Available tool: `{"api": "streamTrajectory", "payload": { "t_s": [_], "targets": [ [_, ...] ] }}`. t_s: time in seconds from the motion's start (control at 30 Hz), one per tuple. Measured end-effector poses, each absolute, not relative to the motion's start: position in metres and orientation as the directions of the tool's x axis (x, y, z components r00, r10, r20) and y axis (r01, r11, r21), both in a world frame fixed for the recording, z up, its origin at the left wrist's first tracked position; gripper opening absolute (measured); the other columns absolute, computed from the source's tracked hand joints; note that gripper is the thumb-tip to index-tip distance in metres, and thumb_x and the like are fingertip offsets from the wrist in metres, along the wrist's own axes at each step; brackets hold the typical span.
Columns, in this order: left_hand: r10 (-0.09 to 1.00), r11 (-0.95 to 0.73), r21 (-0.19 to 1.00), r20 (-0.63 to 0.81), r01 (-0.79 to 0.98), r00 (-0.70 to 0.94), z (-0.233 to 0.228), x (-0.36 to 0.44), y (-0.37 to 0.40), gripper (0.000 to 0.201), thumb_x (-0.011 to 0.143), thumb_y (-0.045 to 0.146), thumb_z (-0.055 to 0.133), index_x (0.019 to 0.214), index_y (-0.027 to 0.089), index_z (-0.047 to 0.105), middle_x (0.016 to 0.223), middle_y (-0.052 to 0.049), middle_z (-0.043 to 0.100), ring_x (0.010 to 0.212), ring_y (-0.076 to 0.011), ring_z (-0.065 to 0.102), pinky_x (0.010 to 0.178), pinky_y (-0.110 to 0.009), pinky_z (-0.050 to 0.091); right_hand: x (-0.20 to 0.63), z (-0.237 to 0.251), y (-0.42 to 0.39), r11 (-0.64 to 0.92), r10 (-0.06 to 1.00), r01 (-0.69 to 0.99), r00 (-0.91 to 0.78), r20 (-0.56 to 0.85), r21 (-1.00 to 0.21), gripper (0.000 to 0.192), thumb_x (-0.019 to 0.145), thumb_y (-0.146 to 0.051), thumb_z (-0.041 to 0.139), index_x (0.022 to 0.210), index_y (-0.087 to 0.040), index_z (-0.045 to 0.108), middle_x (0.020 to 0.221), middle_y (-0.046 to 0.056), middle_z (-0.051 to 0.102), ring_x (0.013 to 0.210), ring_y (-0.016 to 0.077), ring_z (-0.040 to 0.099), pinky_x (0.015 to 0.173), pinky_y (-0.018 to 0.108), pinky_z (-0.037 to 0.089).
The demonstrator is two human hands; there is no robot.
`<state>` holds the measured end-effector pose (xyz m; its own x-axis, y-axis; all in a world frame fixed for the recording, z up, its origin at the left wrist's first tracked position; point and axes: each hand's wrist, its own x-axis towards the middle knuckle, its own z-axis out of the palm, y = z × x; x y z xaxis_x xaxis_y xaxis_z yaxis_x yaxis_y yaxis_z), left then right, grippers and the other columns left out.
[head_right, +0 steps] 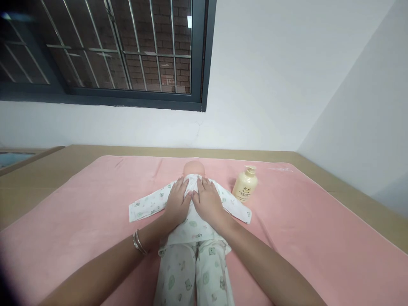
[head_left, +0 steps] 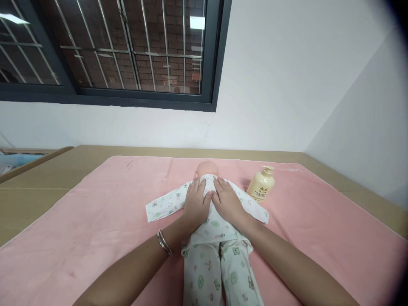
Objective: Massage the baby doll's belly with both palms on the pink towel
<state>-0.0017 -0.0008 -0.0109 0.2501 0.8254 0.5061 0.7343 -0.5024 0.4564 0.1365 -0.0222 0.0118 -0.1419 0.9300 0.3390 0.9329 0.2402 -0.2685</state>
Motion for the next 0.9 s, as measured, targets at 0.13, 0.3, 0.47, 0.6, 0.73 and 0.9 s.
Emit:
{"api": "streamTrajectory", "payload": {
  "t_s": [0.13,0.3,0.47,0.6,0.73,0.9],
  "targets": [
    [0.76,-0.535,0.347,0.596,0.77,0.259,-0.006,-0.001,-0.009,0.041,0.091,0.025,0.038,0.126,0.012,0.053,0.143,-0.019,0.041,0.136,-0.0322,0.034,0.109,-0.052,0.033,0.13,0.013,-0.034,0.199,0.939,0.967,-0.142,0.312,-0.159,0.053,0.096,-0.027,0.027,0.142,-0.003,0.037,0.146,0.022,0.039,0.138,0.0292,0.032,0.112,0.046,0.025],
    [0.761,-0.553,0.347,0.581,0.758,0.289,-0.005,-0.002,-0.006,0.039,0.09,0.021,0.036,0.124,0.01,0.053,0.128,-0.018,0.053,0.124,-0.0293,0.046,0.106,-0.05,0.038,0.127,0.014,-0.041,0.184,0.941,0.978,-0.147,0.305,-0.099,0.053,0.096,-0.029,0.028,0.141,-0.002,0.039,0.143,0.025,0.042,0.136,0.0324,0.036,0.11,0.049,0.028],
    [0.773,-0.575,0.324,0.516,0.751,0.369,-0.003,-0.004,0.003,0.043,0.092,0.024,0.036,0.13,0.009,0.049,0.137,-0.017,0.05,0.131,-0.0294,0.042,0.11,-0.049,0.033,0.134,0.02,-0.033,0.201,0.95,0.96,-0.142,0.279,-0.193,0.053,0.096,-0.029,0.03,0.141,-0.004,0.039,0.145,0.023,0.04,0.138,0.0294,0.033,0.112,0.044,0.027],
    [0.792,-0.541,0.248,0.472,0.804,0.387,0.007,-0.001,-0.01,0.043,0.093,0.024,0.034,0.128,0.008,0.051,0.135,-0.02,0.053,0.13,-0.0314,0.045,0.107,-0.05,0.035,0.145,0.02,-0.018,0.266,0.943,0.92,-0.186,0.277,-0.288,0.053,0.095,-0.03,0.033,0.141,-0.005,0.039,0.149,0.02,0.034,0.141,0.0268,0.028,0.114,0.042,0.025],
    [0.838,-0.497,0.212,0.372,0.842,0.401,0.018,0.0,-0.03,0.043,0.09,0.023,0.037,0.128,0.009,0.054,0.132,-0.021,0.056,0.128,-0.0326,0.048,0.107,-0.051,0.035,0.152,0.017,-0.009,0.281,0.935,0.908,-0.186,0.302,-0.31,0.052,0.097,-0.034,0.03,0.14,-0.006,0.04,0.148,0.019,0.037,0.14,0.0264,0.029,0.113,0.043,0.026],
    [0.85,-0.506,0.292,0.328,0.812,0.412,0.016,-0.003,-0.024,0.044,0.093,0.027,0.033,0.129,0.009,0.052,0.136,-0.021,0.052,0.131,-0.0322,0.044,0.107,-0.052,0.036,0.147,0.019,-0.017,0.261,0.938,0.931,-0.183,0.293,-0.255,0.052,0.098,-0.032,0.028,0.141,-0.005,0.039,0.147,0.019,0.039,0.138,0.0273,0.032,0.113,0.042,0.027]
  ]
}}
